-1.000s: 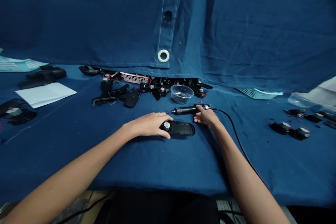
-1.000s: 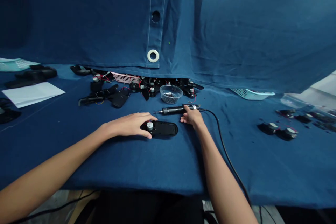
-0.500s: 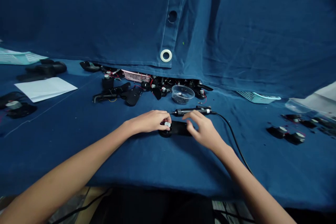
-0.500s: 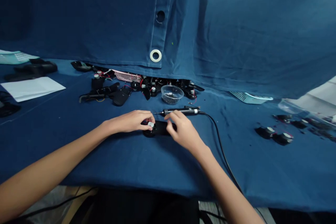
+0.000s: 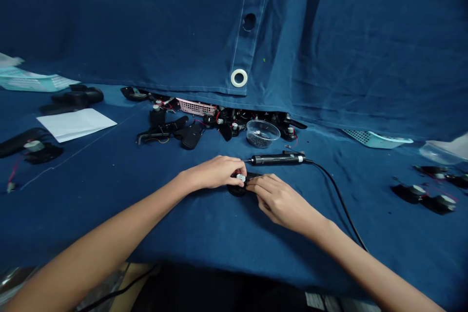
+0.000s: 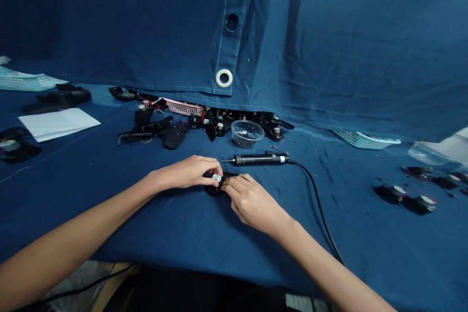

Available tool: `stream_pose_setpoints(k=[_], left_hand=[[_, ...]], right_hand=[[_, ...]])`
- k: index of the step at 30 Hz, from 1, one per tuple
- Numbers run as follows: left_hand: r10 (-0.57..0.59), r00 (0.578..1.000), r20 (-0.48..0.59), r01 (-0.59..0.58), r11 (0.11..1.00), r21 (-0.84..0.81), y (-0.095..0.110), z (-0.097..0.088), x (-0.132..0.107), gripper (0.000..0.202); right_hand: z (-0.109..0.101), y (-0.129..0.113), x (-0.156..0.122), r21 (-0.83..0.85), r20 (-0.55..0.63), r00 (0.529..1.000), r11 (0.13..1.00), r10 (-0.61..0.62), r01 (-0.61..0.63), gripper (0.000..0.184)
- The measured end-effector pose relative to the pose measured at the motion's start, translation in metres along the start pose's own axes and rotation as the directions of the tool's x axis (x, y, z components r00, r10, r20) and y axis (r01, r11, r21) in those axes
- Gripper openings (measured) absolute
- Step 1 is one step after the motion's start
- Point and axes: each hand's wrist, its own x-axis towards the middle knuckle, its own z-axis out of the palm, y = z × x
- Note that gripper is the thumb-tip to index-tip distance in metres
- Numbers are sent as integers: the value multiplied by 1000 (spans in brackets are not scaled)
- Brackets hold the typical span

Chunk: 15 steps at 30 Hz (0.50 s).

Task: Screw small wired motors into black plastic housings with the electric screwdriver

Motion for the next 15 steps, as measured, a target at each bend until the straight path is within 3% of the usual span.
stream_pose_setpoints(k=[5, 8, 9, 10, 11, 12, 13, 15], left_hand=[[1, 1000, -8, -1, 1000, 1, -1, 1, 0, 18], [6, 1000, -14, -6, 1000, -11, -3, 1, -1, 19], [4, 1000, -13, -5, 1000, -20, -4, 2, -1, 20], [1, 1000, -11, -2, 1000, -28, -4, 2, -1, 20], [-4, 1000, -8, 4, 999, -35, -5, 2, -1, 21], [-12, 1000, -4, 12, 999, -39, -5, 2, -1, 21], [-20, 1000, -1, 19, 999, -41, -5, 2, 0, 21], [-32, 999, 7, 32, 999, -44, -5, 2, 0, 21]], right_hand=[[-7, -9, 4, 53, 3, 999, 998, 46, -46, 30], [-14, 2, 11, 301, -50, 981, 939, 188, -164, 16], [-15, 11, 13, 457, -78, 942, 852, 326, -257, 12], [-15, 21, 16, 627, -94, 847, 692, 522, -357, 7], [-15, 32, 18, 814, -38, 669, 411, 742, -410, 3], [-14, 43, 19, 930, 144, 464, 40, 874, -364, 7], [-13, 53, 20, 939, 223, 402, -85, 888, -332, 14], [-8, 68, 20, 919, 366, 357, -273, 859, -285, 24]])
